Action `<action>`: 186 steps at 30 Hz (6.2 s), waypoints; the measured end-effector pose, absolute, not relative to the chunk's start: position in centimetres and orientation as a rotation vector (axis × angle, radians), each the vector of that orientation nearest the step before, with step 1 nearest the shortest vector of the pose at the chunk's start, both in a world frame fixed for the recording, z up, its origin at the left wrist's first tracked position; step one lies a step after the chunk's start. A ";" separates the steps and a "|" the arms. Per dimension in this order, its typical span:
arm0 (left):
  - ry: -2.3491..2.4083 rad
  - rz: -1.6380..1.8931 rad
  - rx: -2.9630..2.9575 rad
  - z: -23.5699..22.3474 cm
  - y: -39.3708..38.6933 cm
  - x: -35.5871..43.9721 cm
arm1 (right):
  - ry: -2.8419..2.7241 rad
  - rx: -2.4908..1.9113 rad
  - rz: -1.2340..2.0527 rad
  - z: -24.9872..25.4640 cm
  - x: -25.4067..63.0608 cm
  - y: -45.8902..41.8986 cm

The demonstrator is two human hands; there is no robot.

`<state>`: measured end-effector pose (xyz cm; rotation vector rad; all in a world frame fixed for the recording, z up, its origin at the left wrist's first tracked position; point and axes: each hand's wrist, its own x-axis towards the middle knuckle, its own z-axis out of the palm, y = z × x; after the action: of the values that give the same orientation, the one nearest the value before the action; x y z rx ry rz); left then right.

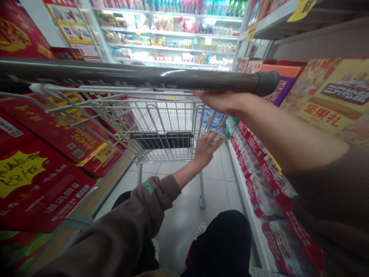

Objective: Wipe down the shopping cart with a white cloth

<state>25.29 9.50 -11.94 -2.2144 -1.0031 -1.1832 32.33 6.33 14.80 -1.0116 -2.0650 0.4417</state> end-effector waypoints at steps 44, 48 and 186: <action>-0.974 -1.254 -2.246 -12.0 9.7 24.3 | -2.322 -1.047 -0.597 3.9 41.1 4.9; -0.914 -1.313 -2.143 -12.3 9.5 24.0 | -2.111 -1.063 -0.595 2.9 41.2 4.8; -1.142 -1.431 -1.413 4.0 1.5 0.2 | -1.974 -1.227 -0.663 6.7 33.4 5.7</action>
<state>0.15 1.53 4.00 -1.4127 -1.1416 -1.4313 33.39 5.71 6.66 -1.2274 -1.9739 -0.6625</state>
